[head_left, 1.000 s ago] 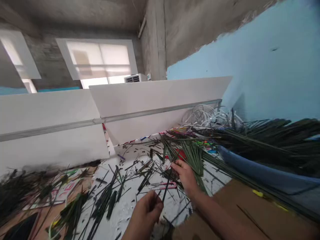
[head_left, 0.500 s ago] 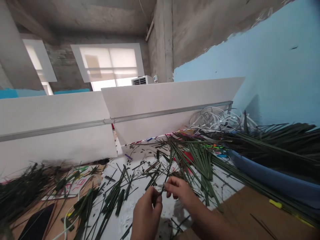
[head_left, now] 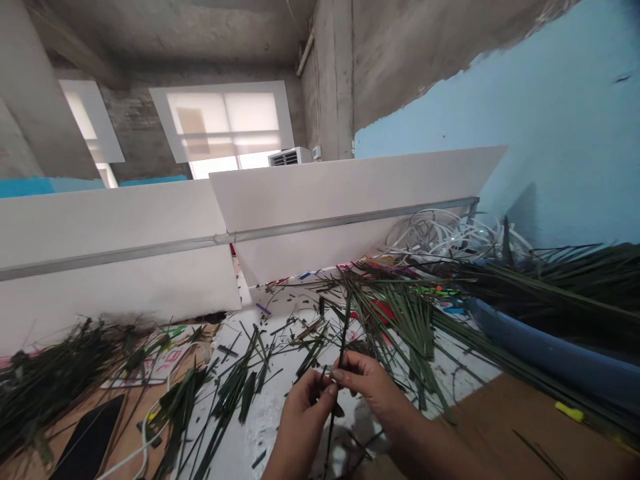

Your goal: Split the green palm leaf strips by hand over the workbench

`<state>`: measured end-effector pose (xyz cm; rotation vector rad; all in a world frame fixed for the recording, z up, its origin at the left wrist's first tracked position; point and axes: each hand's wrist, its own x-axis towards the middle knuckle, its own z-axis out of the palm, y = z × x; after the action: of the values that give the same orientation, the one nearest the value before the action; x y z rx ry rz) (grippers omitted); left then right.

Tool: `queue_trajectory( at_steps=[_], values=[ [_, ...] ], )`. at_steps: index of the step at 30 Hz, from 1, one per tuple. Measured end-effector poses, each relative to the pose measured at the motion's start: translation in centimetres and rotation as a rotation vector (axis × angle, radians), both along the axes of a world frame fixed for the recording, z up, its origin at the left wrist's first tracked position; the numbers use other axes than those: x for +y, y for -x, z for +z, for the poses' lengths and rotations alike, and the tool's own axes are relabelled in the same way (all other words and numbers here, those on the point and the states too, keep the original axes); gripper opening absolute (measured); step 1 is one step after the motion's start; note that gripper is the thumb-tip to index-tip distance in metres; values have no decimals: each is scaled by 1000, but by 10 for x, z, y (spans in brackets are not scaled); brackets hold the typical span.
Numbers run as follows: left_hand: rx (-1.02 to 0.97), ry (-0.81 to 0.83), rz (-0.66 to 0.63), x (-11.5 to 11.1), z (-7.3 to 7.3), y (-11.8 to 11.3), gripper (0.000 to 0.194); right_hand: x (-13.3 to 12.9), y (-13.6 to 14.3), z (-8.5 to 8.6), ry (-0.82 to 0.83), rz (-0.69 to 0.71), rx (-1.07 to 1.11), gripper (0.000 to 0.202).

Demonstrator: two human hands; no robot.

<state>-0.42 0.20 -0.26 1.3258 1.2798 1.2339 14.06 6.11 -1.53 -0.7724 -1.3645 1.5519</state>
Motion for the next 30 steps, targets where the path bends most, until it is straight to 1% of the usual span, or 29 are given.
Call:
queue_trajectory(
  at_steps=[3,5,7,9,11,13,16,18,21,23,24,27,30],
  values=[
    [-102,38,91,2,5,6,35,1,-2,3,22,-13,-6,40],
    [-213,72,131,3,11,13,41,-1,-2,4,26,-1,-1,41],
    [-334,68,125,6,17,19,44,-5,0,4,26,35,-11,38],
    [-442,44,126,9,22,22,41,-13,4,1,31,92,-24,33],
    [-527,30,162,11,27,21,39,-21,11,-4,45,152,-33,31],
    [-566,32,203,10,30,17,38,-29,18,-10,67,196,-33,33],
    [-561,67,217,7,32,8,37,-39,27,-18,80,231,-17,31],
    [-572,53,217,6,32,1,34,-44,30,-20,79,228,2,26],
    [-598,15,188,4,33,-5,31,-46,31,-18,89,177,28,18],
    [-567,23,150,3,34,-4,33,-43,27,-13,97,134,37,16],
    [-519,23,132,3,34,-2,35,-40,24,-10,93,106,35,16],
    [-260,54,85,2,36,9,39,-26,11,2,56,-15,16,22],
    [-39,155,-27,1,33,18,39,-11,-2,9,26,-136,28,28]
  ],
)
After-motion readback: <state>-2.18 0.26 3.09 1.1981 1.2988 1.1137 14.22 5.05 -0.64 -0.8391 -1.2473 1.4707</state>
